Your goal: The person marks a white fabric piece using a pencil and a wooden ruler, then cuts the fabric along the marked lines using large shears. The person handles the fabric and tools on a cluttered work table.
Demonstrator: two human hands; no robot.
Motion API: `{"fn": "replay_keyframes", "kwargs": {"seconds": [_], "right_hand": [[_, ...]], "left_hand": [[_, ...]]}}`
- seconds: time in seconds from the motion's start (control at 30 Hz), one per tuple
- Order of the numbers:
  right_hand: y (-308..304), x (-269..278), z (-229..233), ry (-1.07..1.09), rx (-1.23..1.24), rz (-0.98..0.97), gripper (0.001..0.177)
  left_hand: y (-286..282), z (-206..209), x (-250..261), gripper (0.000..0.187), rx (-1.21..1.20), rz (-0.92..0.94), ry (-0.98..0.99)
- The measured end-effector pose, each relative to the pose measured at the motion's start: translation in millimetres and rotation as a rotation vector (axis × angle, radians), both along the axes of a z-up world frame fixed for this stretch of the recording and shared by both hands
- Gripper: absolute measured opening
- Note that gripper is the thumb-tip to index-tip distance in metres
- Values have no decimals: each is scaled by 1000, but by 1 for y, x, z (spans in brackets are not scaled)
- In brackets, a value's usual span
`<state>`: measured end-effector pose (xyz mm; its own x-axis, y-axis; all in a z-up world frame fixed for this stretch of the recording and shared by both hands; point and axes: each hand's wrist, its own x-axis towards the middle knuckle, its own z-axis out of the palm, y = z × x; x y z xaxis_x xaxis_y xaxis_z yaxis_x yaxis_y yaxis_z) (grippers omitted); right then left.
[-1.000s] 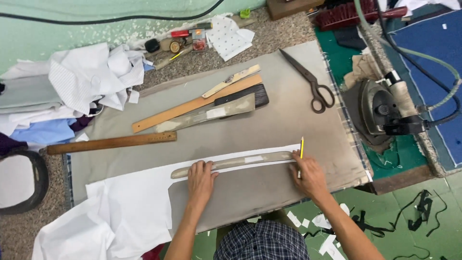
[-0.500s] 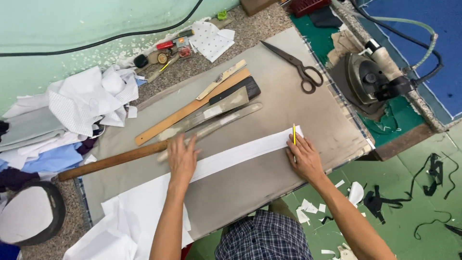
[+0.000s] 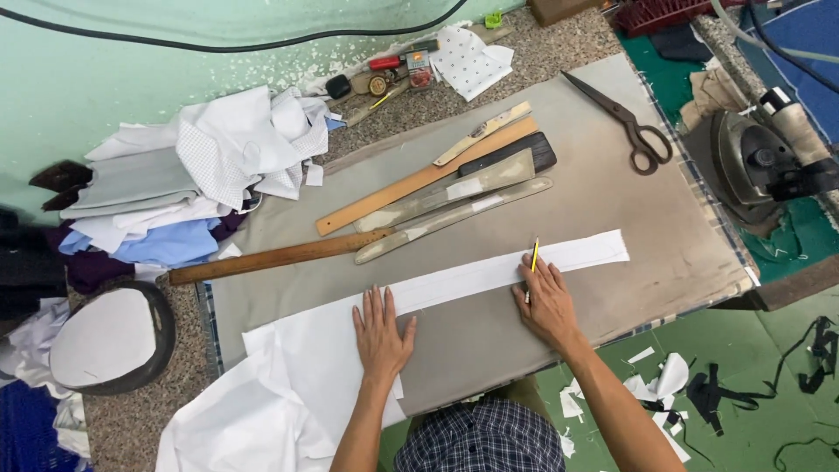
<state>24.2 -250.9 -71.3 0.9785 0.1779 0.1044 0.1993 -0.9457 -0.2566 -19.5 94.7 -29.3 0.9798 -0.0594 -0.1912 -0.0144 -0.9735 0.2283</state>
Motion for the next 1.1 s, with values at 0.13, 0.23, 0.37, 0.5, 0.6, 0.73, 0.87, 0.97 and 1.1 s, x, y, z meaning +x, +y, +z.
{"fn": "replay_keyframes", "kwargs": {"seconds": [0.13, 0.23, 0.37, 0.5, 0.6, 0.73, 0.87, 0.97, 1.1], "right_hand": [[0, -1, -8, -7, -21, -8, 47], [0, -4, -3, -92, 86, 94, 47], [-12, 8, -15, -133, 93, 123, 54], [-32, 59, -29, -298, -106, 124, 59], [-62, 93, 8, -281, 99, 262, 69], [-168, 172, 8, -388, 163, 163, 52], [-230, 233, -11, -291, -230, 25, 62], [-244, 251, -23, -289, -356, 8, 55], [-264, 265, -36, -238, -386, 31, 54]], "left_hand": [[3, -9, -2, 79, 15, 11, 5], [4, -19, -9, 80, 67, -2, -216], [2, -24, -4, 77, 129, -15, -240], [-28, -18, 5, 75, 88, 45, -241], [-107, 8, 34, 79, 67, 15, -222], [-202, 7, 48, 82, 228, -91, -273], [-239, -2, 35, 80, 98, -148, -327], [-224, -4, 10, 82, 290, -95, -315], [-174, -5, -35, 79, 428, 49, -259]]}}
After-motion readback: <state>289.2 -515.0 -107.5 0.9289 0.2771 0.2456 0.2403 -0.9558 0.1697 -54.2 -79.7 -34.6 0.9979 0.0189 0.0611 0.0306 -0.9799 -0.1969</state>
